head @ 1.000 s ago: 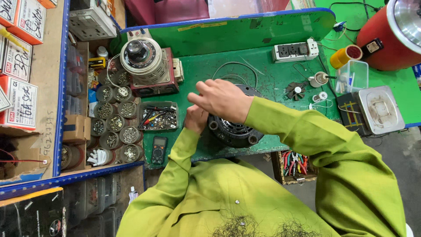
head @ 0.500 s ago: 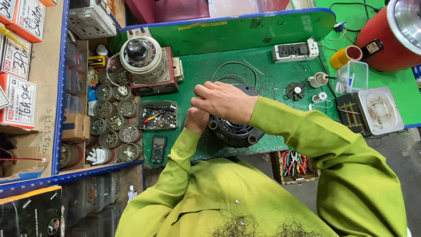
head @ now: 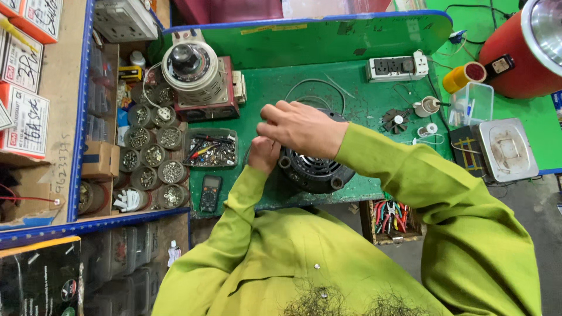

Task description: The person unscrews the screws from the back of a fan motor housing using a screwdriver, manipulates internal components by hand, and then reassembles the housing by tightening the screws.

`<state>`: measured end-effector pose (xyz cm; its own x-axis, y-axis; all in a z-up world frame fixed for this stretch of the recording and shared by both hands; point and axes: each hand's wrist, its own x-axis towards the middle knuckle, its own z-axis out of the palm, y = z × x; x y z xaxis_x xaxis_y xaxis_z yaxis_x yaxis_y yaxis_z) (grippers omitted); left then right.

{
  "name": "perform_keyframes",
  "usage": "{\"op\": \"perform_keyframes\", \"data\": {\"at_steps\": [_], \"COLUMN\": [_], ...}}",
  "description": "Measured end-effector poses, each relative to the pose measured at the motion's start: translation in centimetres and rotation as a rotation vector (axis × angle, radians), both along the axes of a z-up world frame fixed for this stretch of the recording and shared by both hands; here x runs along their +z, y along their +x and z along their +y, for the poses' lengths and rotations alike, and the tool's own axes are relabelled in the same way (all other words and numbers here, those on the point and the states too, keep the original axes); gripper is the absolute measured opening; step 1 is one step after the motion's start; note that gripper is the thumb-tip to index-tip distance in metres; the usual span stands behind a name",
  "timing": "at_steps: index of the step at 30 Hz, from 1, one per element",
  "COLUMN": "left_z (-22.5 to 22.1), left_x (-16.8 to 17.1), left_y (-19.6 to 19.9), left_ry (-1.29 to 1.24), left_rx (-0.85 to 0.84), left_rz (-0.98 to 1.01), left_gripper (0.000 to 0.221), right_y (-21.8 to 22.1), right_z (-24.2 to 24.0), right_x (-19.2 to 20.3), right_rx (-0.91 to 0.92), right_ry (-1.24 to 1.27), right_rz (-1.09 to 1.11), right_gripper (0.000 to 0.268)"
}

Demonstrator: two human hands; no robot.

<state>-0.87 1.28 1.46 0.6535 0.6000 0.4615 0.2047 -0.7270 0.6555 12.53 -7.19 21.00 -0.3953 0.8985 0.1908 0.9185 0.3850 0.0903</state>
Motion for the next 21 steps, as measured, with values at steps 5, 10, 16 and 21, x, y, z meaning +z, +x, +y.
{"op": "perform_keyframes", "data": {"at_steps": [5,10,16,21], "left_z": [2.1,1.5,1.8,2.2], "left_x": [-7.5,-5.2,-6.7,-5.2], "left_y": [2.7,2.5,1.4,1.8], "left_ry": [0.093,-0.062,-0.014,0.087], "left_rx": [0.024,-0.001,-0.131,-0.055], "left_rz": [-0.050,0.050,0.040,-0.052], "left_gripper": [0.017,0.024,0.014,0.012], "right_y": [-0.2,1.5,0.6,0.2], "right_z": [0.4,0.8,-0.4,-0.5], "right_x": [1.1,0.5,0.6,1.3], "right_rx": [-0.219,-0.136,-0.027,-0.250], "right_ry": [-0.008,-0.022,-0.070,-0.034], "right_rz": [-0.102,-0.049,0.063,-0.069], "right_gripper": [0.031,0.020,0.013,0.027]}}
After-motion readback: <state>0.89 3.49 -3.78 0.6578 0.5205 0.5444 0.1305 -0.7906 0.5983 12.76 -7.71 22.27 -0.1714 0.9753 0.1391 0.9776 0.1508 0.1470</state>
